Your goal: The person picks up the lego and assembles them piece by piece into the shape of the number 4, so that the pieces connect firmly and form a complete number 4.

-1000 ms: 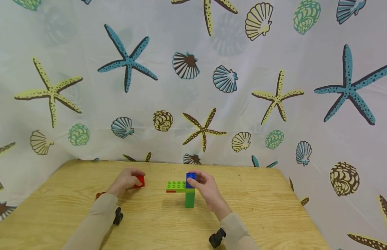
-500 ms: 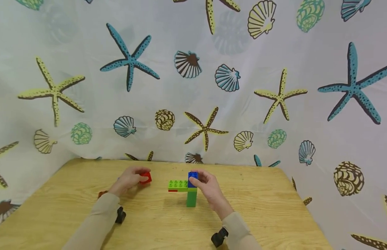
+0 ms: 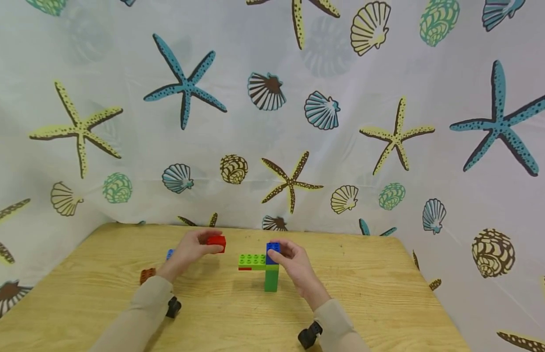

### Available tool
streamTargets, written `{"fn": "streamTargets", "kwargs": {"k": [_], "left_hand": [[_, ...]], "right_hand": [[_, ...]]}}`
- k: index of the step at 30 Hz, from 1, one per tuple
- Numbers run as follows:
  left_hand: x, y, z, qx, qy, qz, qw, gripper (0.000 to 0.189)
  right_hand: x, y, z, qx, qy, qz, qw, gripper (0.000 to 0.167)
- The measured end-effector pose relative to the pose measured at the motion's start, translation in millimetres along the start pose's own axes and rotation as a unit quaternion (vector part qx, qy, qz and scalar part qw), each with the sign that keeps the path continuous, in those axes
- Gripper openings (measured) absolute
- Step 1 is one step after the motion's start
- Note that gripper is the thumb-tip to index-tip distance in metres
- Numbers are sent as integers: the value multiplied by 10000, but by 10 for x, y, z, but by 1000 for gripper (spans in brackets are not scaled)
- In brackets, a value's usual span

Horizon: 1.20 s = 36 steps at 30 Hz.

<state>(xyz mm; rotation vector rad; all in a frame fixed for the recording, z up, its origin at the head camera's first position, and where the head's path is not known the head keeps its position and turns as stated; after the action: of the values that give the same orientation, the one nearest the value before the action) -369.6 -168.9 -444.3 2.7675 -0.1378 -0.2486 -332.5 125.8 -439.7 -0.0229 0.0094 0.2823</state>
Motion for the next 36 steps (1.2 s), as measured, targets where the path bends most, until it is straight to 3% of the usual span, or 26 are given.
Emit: {"fn": "streamTargets", "kwargs": {"k": [4, 15, 23, 30, 36], "left_hand": [[33, -45, -48, -108, -168, 37, 9998, 44], [99, -133, -168, -145, -717, 766, 9944, 46], [89, -182, -250, 109, -728, 680, 9950, 49], [118, -247, -342, -228, -1207, 737, 9897, 56], [133, -347, -350, -381, -1318, 861, 9868, 55]], "right_hand": [[2, 10, -12, -44, 7, -9, 10000, 43], [4, 29, -24, -17, 147, 61, 9999, 47], [-10, 19, -15, -18, 125, 107, 9999, 45], [-13, 28, -14, -38, 100, 93, 9999, 49], [-3, 18, -18, -71, 66, 35, 9999, 47]]}}
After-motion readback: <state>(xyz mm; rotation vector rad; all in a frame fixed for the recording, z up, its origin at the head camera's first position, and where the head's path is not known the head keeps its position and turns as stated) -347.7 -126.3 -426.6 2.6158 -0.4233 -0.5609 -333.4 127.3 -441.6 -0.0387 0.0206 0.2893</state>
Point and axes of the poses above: each hand's wrist, its own x-axis away from the middle knuckle, its own y-axis out of the back of the hand, z = x × y, the point moved 1 cm from there along -x, towards the middle knuckle, and after that the axes turned 4 degrees about -y, right-handed, at the moved point
